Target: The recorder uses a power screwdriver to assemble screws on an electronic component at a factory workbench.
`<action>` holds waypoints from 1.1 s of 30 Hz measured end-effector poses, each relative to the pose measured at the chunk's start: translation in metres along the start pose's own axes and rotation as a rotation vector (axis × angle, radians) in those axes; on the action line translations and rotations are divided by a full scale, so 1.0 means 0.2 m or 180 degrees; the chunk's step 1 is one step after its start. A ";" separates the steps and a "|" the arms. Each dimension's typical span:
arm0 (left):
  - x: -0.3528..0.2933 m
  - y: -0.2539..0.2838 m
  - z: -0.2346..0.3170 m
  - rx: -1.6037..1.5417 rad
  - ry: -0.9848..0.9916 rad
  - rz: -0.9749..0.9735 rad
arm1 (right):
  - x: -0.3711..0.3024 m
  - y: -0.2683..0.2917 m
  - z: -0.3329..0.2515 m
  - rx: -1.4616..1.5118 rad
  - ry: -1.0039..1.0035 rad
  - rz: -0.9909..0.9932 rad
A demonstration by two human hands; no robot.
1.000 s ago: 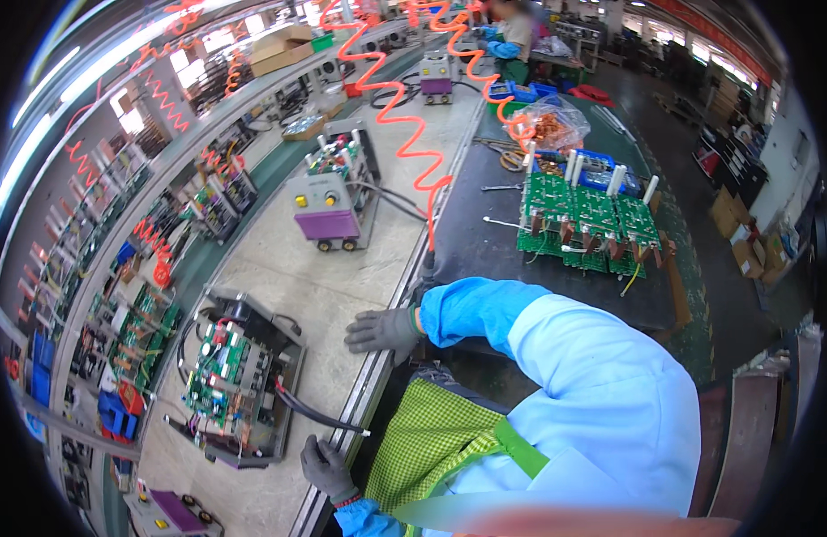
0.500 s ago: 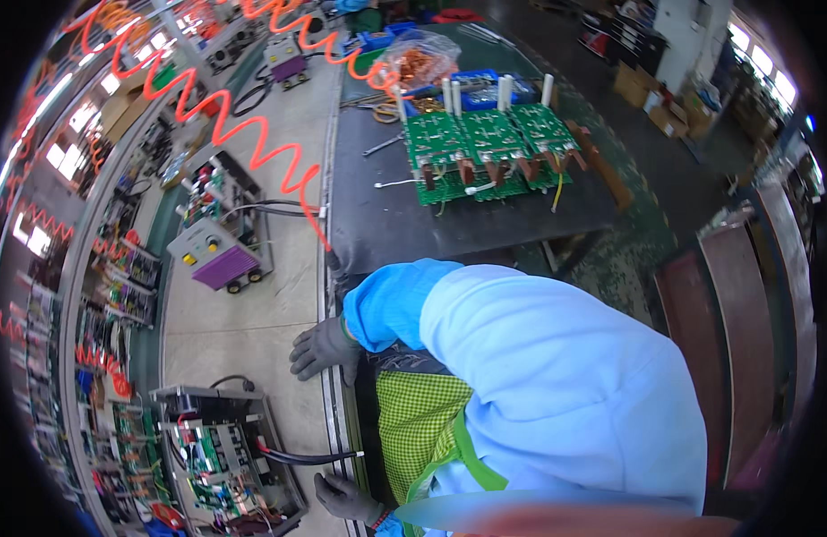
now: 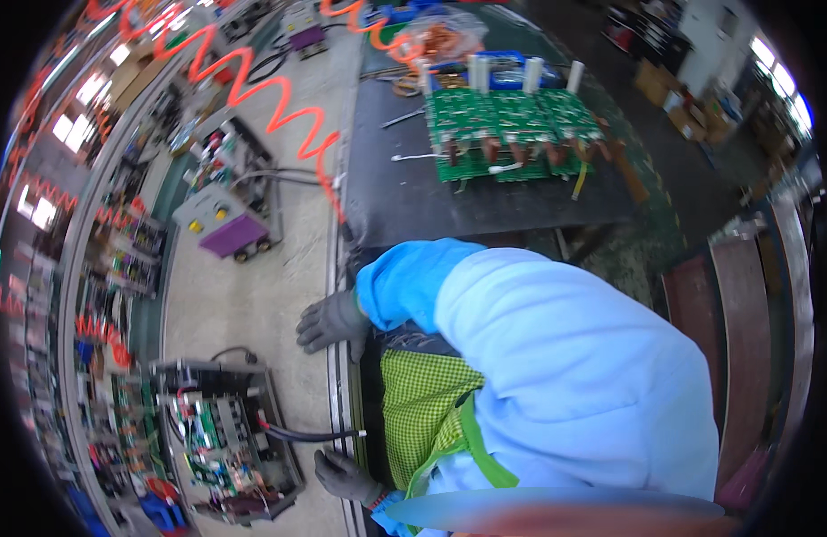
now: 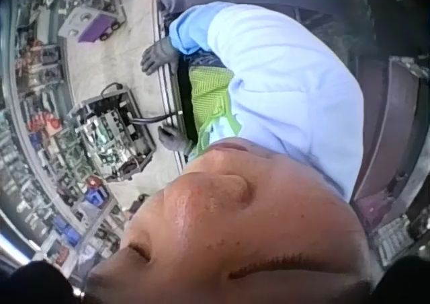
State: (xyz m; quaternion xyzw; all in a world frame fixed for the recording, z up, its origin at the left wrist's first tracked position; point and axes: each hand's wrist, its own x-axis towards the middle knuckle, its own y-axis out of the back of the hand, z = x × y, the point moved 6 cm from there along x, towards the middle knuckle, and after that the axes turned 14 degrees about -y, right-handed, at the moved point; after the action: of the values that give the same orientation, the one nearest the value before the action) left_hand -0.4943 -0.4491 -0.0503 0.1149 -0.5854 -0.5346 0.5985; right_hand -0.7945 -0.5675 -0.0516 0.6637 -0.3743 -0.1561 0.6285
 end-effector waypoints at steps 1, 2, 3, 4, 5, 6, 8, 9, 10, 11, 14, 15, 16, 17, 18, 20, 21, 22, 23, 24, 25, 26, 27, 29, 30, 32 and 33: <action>0.01 0.00 0.01 0.0037 0.0008 0.0003 | -0.01 0.00 0.01 0.0026 0.0017 -0.0020; 0.02 -0.01 0.02 0.0081 -0.0066 0.0025 | -0.01 0.00 0.02 0.0057 -0.0018 -0.0010; 0.02 -0.01 0.02 0.0127 -0.0139 0.0027 | -0.01 -0.02 0.02 0.0101 -0.0061 -0.0005; 0.01 0.01 0.01 0.0122 -0.0086 0.0038 | 0.00 -0.03 0.00 0.0069 -0.0076 -0.0034; 0.00 0.01 0.02 0.0120 0.0020 0.0083 | 0.01 -0.02 -0.01 0.0023 -0.0041 -0.0096; -0.02 0.01 0.01 0.0122 0.0109 0.0069 | 0.01 -0.02 -0.02 0.0036 0.0011 -0.0008; 0.00 -0.02 0.03 0.0044 0.0184 0.0017 | -0.01 -0.01 0.01 0.0043 0.0008 0.0016; 0.02 0.00 0.03 -0.0009 0.0167 -0.0031 | -0.01 -0.01 0.00 0.0044 -0.0035 -0.0030; 0.01 0.04 0.04 -0.0047 0.0150 0.0067 | 0.00 0.00 -0.06 -0.0103 -0.0113 -0.0151; 0.04 0.05 0.05 -0.0112 0.0071 0.0198 | 0.02 0.04 -0.05 -0.0319 -0.0221 -0.0235; 0.06 0.04 0.06 -0.0156 0.0103 0.0245 | 0.01 0.09 -0.05 -0.0335 -0.0277 -0.0240; 0.06 0.05 0.05 -0.0173 0.0136 0.0161 | 0.02 0.09 -0.06 -0.0326 -0.0304 -0.0200; 0.05 0.04 0.05 -0.0182 0.0137 0.0238 | 0.03 0.09 -0.07 -0.0384 -0.0304 -0.0263; 0.04 0.05 0.04 -0.0174 0.0153 0.0255 | 0.04 0.09 -0.07 -0.0350 -0.0283 -0.0283; 0.04 0.04 0.03 -0.0137 0.0203 0.0220 | 0.05 0.08 -0.07 -0.0337 -0.0265 -0.0285; 0.03 0.04 0.02 -0.0072 0.0291 0.0192 | 0.06 0.06 -0.07 -0.0308 -0.0204 -0.0296; 0.02 0.04 0.02 -0.0100 0.0276 0.0189 | 0.06 0.06 -0.07 -0.0274 -0.0221 -0.0262; 0.03 0.04 0.02 -0.0127 0.0261 0.0188 | 0.06 0.06 -0.06 -0.0240 -0.0237 -0.0228; 0.02 0.04 0.01 -0.0096 0.0294 0.0190 | 0.06 0.06 -0.08 -0.0218 -0.0198 -0.0234; 0.02 0.04 0.02 -0.0100 0.0251 0.0205 | 0.05 0.06 -0.08 -0.0274 -0.0237 -0.0236; 0.03 0.04 0.02 -0.0102 0.0208 0.0221 | 0.05 0.07 -0.08 -0.0330 -0.0274 -0.0238; 0.03 0.04 0.03 -0.0140 0.0188 0.0260 | 0.05 0.09 -0.07 -0.0360 -0.0285 -0.0229; 0.03 0.05 0.02 -0.0115 0.0218 0.0262 | 0.05 0.07 -0.09 -0.0341 -0.0251 -0.0236; 0.03 0.06 0.02 -0.0106 0.0272 0.0167 | 0.05 0.07 -0.09 -0.0340 -0.0325 -0.0179; 0.04 0.07 0.02 -0.0107 0.0272 0.0153 | 0.05 0.07 -0.10 -0.0335 -0.0281 -0.0192; 0.02 0.06 0.03 -0.0106 0.0294 0.0181 | 0.04 0.06 -0.09 -0.0388 -0.0373 -0.0229; 0.02 0.06 0.03 -0.0123 0.0278 0.0189 | 0.05 0.06 -0.09 -0.0412 -0.0426 -0.0240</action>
State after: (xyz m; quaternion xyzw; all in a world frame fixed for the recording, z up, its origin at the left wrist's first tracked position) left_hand -0.4940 -0.4451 -0.0378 0.1092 -0.5514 -0.5223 0.6412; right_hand -0.7798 -0.5601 -0.0353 0.6234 -0.3794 -0.2475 0.6373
